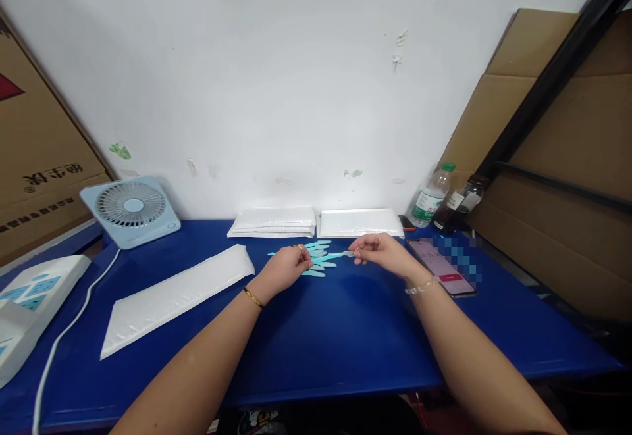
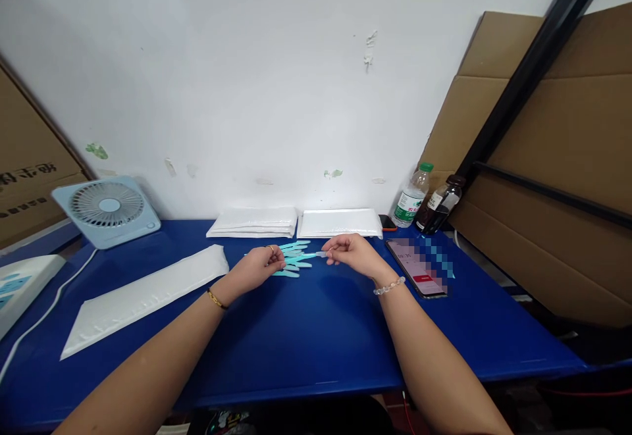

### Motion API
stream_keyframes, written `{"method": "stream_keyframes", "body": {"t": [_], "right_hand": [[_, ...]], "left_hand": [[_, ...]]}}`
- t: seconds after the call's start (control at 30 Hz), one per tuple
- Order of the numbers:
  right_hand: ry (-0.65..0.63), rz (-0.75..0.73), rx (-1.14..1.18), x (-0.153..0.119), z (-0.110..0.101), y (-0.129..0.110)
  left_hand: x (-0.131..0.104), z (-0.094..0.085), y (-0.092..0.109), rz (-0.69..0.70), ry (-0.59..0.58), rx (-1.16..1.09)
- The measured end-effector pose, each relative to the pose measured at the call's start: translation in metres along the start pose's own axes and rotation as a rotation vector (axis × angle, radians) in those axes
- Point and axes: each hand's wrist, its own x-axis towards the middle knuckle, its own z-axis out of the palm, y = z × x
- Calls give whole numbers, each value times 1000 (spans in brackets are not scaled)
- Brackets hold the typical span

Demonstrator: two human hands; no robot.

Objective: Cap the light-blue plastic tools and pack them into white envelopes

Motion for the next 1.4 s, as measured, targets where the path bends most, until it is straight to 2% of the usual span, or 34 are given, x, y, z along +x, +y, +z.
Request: {"method": "stream_keyframes", "body": {"t": [0.23, 0.43, 0.77, 0.93, 1.17, 1.4], "right_hand": [[97, -55, -152, 0, 2, -1], [79, -78, -231, 1, 11, -4], [144, -114, -200, -1, 6, -7], [117, -108, -208, 0, 10, -6], [133, -100, -204, 0, 6, -5], [98, -102, -193, 0, 14, -6]], "left_hand": [[0, 2, 0, 18, -5, -40], [0, 2, 0, 30, -14, -43], [0, -1, -1, 19, -19, -40], [0, 0, 0, 29, -30, -38], [1, -2, -3, 11, -35, -52], [0, -2, 0, 4, -42, -47]]}}
